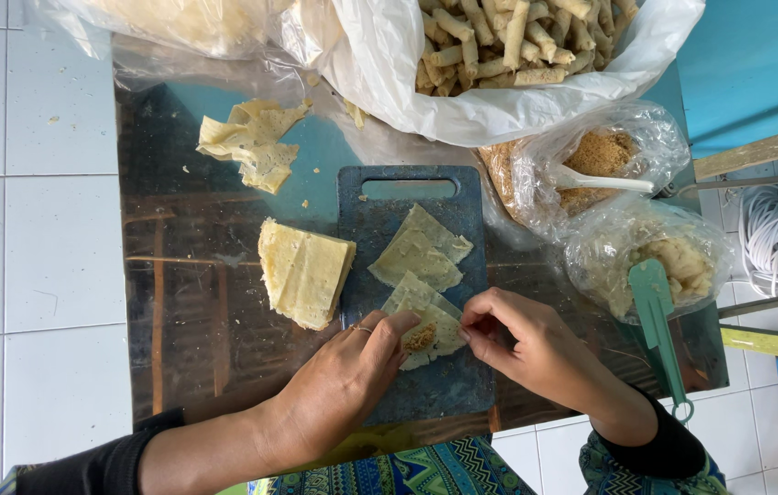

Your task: The person cuts thin pale sheets into triangular pieces on a cutting board using a green plastic scraper, then spoons a brown filling from a plastic bag onto the pieces and folds them into small parcels by hand. The folded pieces accumulate on the board as the person repeats the cycle.

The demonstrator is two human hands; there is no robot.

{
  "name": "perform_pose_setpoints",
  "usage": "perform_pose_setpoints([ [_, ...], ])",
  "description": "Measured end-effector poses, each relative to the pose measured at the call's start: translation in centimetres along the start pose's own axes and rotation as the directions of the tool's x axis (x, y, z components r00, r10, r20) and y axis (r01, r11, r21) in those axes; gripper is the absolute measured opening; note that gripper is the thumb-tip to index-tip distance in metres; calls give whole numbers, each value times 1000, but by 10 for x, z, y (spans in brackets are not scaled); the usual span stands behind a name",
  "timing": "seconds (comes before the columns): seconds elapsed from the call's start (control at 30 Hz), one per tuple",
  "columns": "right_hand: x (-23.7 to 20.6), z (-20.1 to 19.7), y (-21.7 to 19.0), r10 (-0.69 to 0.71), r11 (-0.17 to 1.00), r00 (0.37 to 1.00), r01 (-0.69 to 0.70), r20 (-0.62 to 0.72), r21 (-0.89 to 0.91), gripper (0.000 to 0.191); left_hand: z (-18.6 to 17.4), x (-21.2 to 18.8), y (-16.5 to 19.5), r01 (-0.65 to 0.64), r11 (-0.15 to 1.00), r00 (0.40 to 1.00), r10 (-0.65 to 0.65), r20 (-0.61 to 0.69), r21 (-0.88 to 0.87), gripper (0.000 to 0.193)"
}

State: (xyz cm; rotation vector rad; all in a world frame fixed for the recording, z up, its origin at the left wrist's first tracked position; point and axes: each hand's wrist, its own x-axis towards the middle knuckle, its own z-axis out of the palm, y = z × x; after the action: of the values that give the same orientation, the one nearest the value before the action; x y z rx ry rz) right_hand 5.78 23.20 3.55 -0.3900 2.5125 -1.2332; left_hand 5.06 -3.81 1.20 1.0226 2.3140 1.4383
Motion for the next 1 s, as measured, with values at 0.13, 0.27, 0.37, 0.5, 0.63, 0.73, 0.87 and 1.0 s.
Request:
perform_pose_setpoints([
  [0.13,3,5,-3,-184,980,983,181,-28,-84,22,0,0,0,-61,998,998,61,2,33,51],
  [0.27,5,6,-5,-313,937,950,310,6,-160,31,0,0,1,-81,995,994,85,62,-61,58],
  [0.37,6,7,-5,-344,923,939,342,20,-176,33,-1,-1,3,-47,995,993,56,105,-86,60],
  [0.5,6,9,-5,-384,904,923,383,31,-191,34,-1,-1,3,-20,999,990,26,141,-46,64],
  [0.63,8,12,-5,-411,892,909,416,64,-176,35,-3,0,0,-44,999,979,41,201,9,85],
  [0.73,8,12,-6,-403,896,910,413,95,-162,33,-4,-1,-3,-56,998,968,55,243,0,98],
  [0.87,8,11,-8,-379,900,917,396,122,-182,30,0,0,-6,-88,996,970,78,228,35,93],
  [1.0,9,12,-9,-415,878,898,438,148,-194,31,3,0,-7,-88,992,977,68,201,89,76],
])
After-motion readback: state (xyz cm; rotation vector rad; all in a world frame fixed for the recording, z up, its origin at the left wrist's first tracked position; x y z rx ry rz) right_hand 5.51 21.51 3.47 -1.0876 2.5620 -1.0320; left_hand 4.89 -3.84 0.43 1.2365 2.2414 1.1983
